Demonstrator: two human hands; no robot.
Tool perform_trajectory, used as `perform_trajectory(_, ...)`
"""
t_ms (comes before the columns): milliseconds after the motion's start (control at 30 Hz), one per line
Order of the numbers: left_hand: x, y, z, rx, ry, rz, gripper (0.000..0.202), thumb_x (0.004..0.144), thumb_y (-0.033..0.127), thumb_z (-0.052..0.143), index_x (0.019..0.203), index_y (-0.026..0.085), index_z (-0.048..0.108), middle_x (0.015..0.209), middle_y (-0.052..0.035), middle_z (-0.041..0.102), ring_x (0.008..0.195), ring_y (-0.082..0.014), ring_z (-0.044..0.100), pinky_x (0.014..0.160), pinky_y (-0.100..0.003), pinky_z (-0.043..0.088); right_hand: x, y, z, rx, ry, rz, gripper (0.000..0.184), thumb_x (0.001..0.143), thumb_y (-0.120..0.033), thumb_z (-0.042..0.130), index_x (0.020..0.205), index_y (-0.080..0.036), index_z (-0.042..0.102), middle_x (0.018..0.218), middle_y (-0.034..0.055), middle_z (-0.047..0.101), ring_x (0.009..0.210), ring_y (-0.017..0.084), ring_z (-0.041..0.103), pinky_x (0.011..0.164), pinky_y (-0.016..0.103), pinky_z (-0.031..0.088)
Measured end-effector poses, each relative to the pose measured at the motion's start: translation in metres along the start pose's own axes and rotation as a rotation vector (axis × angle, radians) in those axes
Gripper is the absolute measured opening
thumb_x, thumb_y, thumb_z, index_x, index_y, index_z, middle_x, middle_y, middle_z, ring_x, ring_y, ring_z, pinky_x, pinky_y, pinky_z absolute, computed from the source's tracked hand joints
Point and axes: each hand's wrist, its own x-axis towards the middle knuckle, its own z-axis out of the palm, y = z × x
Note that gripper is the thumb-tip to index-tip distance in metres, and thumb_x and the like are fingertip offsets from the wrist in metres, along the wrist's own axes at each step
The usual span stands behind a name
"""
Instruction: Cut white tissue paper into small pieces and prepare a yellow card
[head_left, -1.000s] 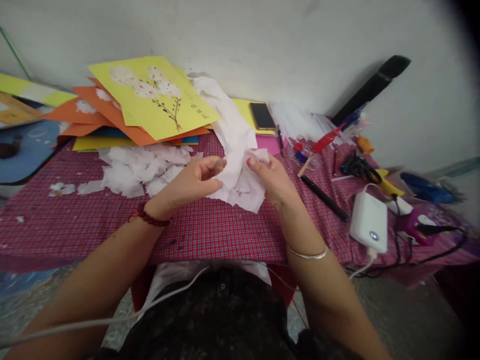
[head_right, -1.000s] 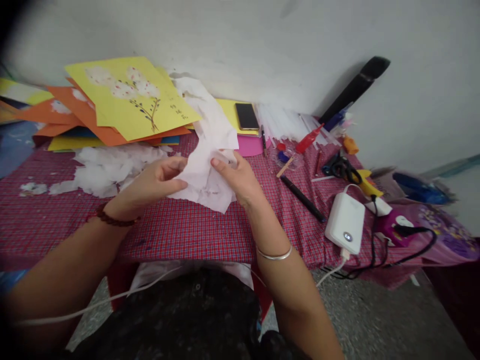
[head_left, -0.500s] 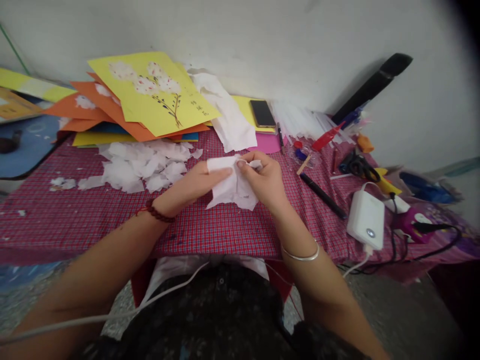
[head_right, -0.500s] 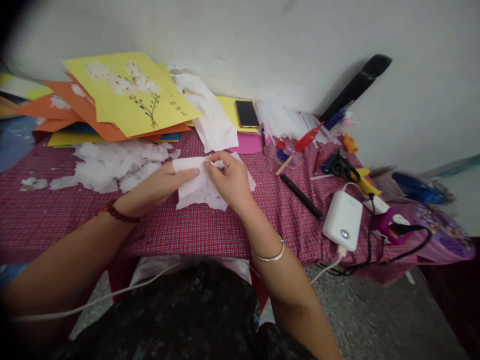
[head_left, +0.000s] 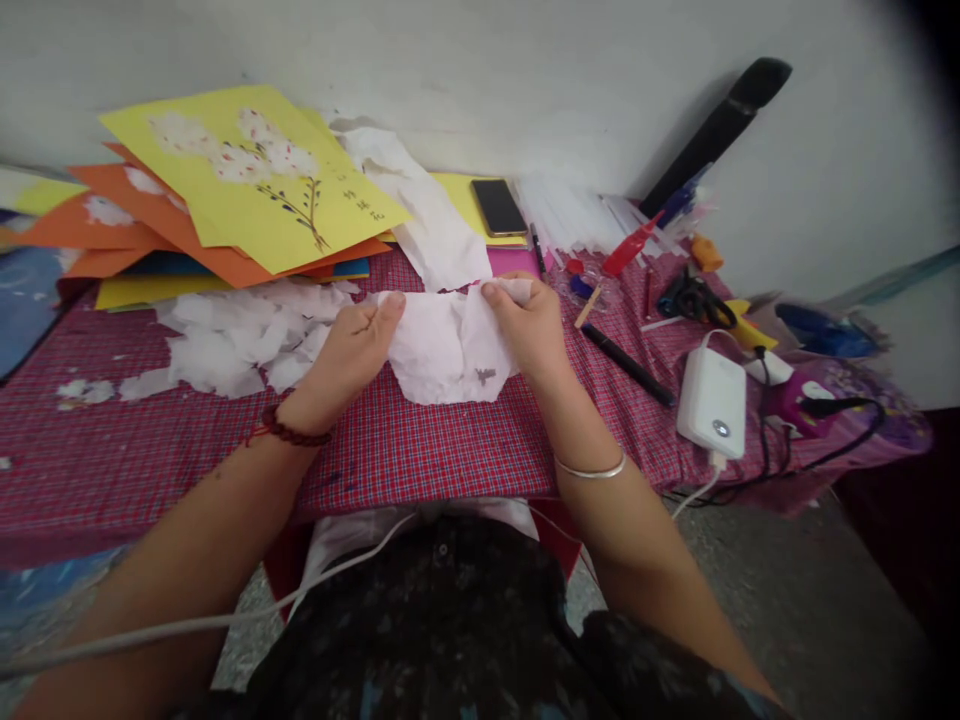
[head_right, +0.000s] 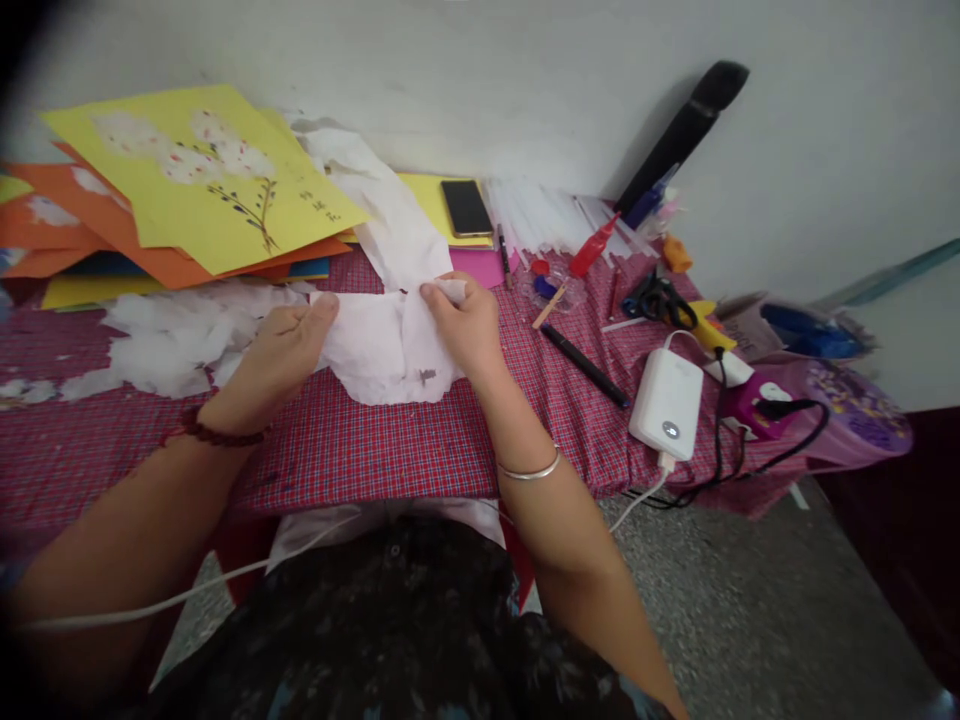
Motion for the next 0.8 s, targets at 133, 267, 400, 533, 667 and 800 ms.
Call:
perform_trajectory(133,-0.003,0.012,0.002,0.210,-0.011,0.046,0.056,0.095,0.049,0.050,0.051,0.023,0.025,0.048,0.0030,0.024,0.048,-0.0127,0.020,0.050,-0.034,0.017,-0.005,-0.010,-0.003,-0.123,-0.196,-0.151,0.028,0.079,-0.041,0.070,0.098,-0.021,0.065,0.087,0.0027,0.067,0.079,0.018,0.060,0.071,0.032,0.047)
perform_trajectory(267,-0.009,0.020,0.009,0.234,-0.088,0.172,0.049,0.097,0.044,0.044,0.055,0.022,0.031,0.051,0.0028,0.033,0.049,-0.0129,0.029,0.052,-0.032,0.021,-0.015,-0.022,0.001,-0.389,-0.241,-0.390,0.037,0.077,-0.027,0.070,0.113,-0.020,0.063,0.120,0.0111,0.065,0.112,0.026,0.060,0.095,0.042,0.046)
perform_trajectory(400,-0.015,0.025,0.014,0.289,-0.158,0.298,0.044,0.099,0.037,0.042,0.059,0.022,0.033,0.054,0.0036,0.036,0.051,-0.0124,0.033,0.053,-0.031,0.023,-0.025,-0.030,0.009,-0.664,-0.184,-0.435,0.020,0.080,-0.022,0.066,0.100,-0.020,0.067,0.124,0.0129,0.064,0.115,0.032,0.058,0.098,0.048,0.040)
perform_trajectory(533,-0.019,0.023,0.018,0.313,-0.190,0.371,0.045,0.098,0.040,0.045,0.058,0.022,0.034,0.055,0.0042,0.035,0.050,-0.0121,0.033,0.053,-0.031,0.022,-0.028,-0.029,0.016,-0.803,-0.086,-0.420,0.007,0.086,-0.020,0.059,0.088,-0.021,0.066,0.111,0.0109,0.068,0.104,0.031,0.060,0.093,0.047,0.039)
perform_trajectory(667,-0.020,0.019,0.023,0.258,-0.184,0.280,0.034,0.087,0.040,0.066,0.065,0.021,0.048,0.061,0.0025,0.051,0.056,-0.0134,0.044,0.055,-0.031,0.031,-0.027,-0.025,0.019,-0.861,-0.077,-0.427,0.012,0.090,-0.019,0.053,0.086,-0.021,0.064,0.099,0.0101,0.069,0.097,0.030,0.060,0.090,0.045,0.038)
perform_trajectory(800,-0.018,0.021,0.026,0.219,-0.044,0.149,0.025,0.072,0.022,0.074,0.091,0.022,0.058,0.085,-0.0017,0.067,0.072,-0.0174,0.057,0.065,-0.032,0.044,-0.026,-0.022,0.019,-0.840,-0.039,-0.436,0.012,0.088,-0.018,0.052,0.083,-0.020,0.063,0.093,0.0088,0.069,0.095,0.028,0.061,0.090,0.042,0.038)
